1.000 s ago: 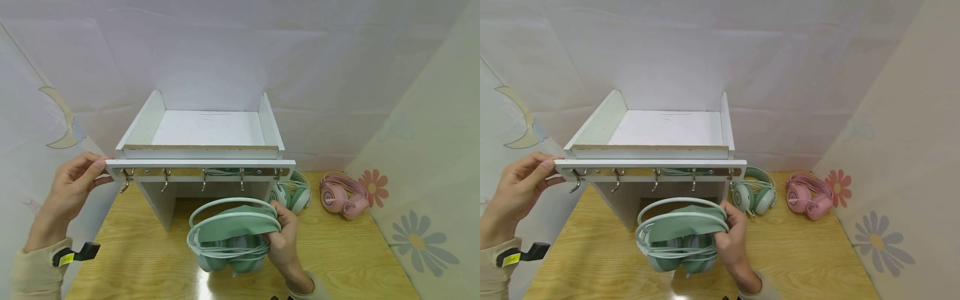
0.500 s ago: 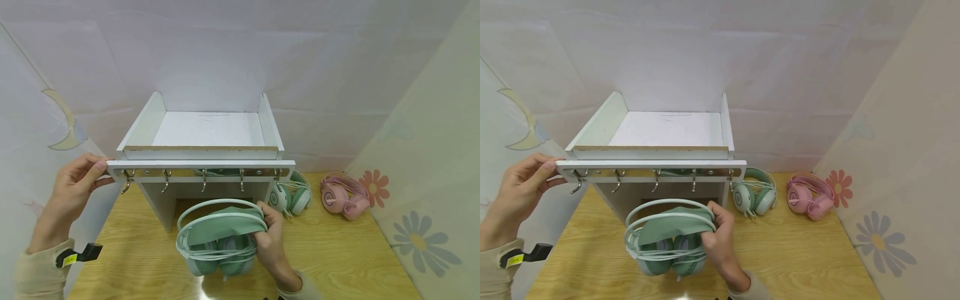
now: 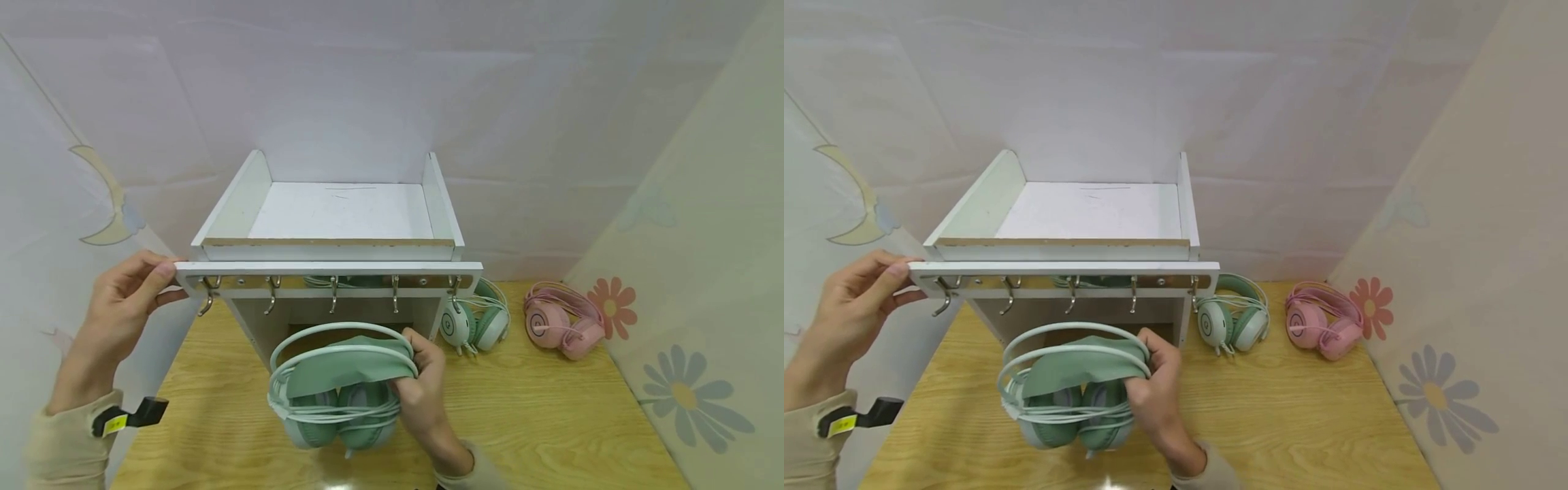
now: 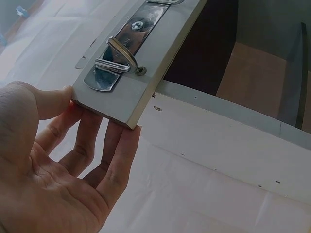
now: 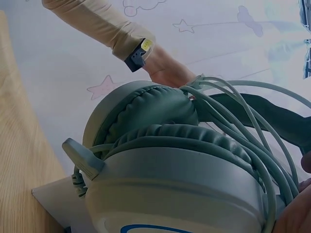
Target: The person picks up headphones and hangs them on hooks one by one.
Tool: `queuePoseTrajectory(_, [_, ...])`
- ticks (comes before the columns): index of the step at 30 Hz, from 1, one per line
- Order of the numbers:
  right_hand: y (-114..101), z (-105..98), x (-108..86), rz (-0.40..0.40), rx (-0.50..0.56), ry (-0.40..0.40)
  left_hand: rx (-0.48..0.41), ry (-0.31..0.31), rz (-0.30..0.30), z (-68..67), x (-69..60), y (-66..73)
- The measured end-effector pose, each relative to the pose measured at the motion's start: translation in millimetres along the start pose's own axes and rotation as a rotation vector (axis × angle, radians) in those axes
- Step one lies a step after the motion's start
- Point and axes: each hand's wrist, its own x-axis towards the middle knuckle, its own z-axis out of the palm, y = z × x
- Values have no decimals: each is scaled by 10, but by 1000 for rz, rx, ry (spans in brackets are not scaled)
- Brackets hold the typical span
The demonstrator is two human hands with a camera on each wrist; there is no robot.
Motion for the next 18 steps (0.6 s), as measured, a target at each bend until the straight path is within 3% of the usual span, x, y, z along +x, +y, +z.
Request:
queuePoseTrajectory(4, [11, 88, 16, -11, -27, -6, -8, 0, 5, -4, 4, -4])
queuePoseTrajectory(12, [45, 255, 20, 55, -67, 1, -17, 4, 3, -3, -9, -1])
queuePoseTrajectory(18, [86, 347, 26, 34, -91, -37, -8, 19, -7, 29, 1, 13])
